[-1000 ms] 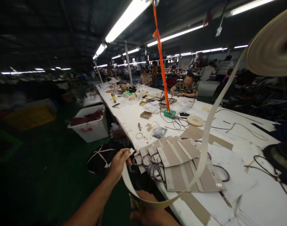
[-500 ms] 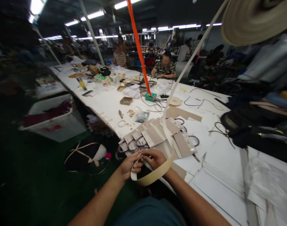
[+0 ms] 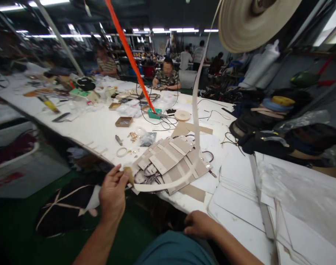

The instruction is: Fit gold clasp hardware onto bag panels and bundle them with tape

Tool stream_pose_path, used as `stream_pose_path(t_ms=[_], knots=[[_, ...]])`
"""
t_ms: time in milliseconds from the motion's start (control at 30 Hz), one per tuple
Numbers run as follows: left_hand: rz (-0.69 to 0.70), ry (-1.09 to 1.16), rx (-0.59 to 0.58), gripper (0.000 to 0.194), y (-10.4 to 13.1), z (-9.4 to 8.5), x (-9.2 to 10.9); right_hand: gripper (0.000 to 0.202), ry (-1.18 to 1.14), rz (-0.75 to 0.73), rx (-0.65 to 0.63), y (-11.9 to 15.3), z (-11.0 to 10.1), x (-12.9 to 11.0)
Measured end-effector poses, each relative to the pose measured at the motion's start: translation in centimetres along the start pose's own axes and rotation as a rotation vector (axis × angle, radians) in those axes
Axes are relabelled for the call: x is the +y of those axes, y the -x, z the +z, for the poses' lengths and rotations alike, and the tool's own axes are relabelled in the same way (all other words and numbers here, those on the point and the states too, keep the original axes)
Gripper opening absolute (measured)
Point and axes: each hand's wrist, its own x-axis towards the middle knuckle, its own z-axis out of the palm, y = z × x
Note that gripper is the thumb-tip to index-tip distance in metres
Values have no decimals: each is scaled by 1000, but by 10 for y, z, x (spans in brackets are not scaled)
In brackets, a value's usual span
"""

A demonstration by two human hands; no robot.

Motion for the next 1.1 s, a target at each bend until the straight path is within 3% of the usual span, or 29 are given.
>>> stream_pose_path(t_ms=[67, 133, 233, 300, 400, 567, 800, 900, 1000, 1100], knots=[[290, -190, 55, 48, -1, -8, 30, 18, -34, -13, 20, 15, -2, -14], [609, -377, 22, 39, 6, -11, 51, 20, -159, -102, 175, 24, -13, -47], [995, -537, -254, 32, 28, -5, 59, 32, -432, -236, 361, 30, -32, -108], [1079, -526, -443, 33, 43, 5, 50, 47, -600, -323, 377, 33, -38, -137], [1045, -437, -568, 35, 59, 20, 27, 52, -688, -347, 397, 32, -36, -150], [992, -382, -684, 26, 72, 39, 1, 51, -779, -273, 457, 33, -29, -123], [809, -444, -838, 20, 82, 90, -18, 44, -659, -198, 557, 39, -64, -86], [577, -504, -855, 12, 84, 114, -31, 38, -592, -227, 627, 32, -82, -61], [283, -573, -913, 33, 77, 137, -44, 30, -456, -308, 645, 26, -102, -33], [76, -572, -1095, 46, 68, 164, -53, 27, -415, -385, 595, 22, -123, -6]])
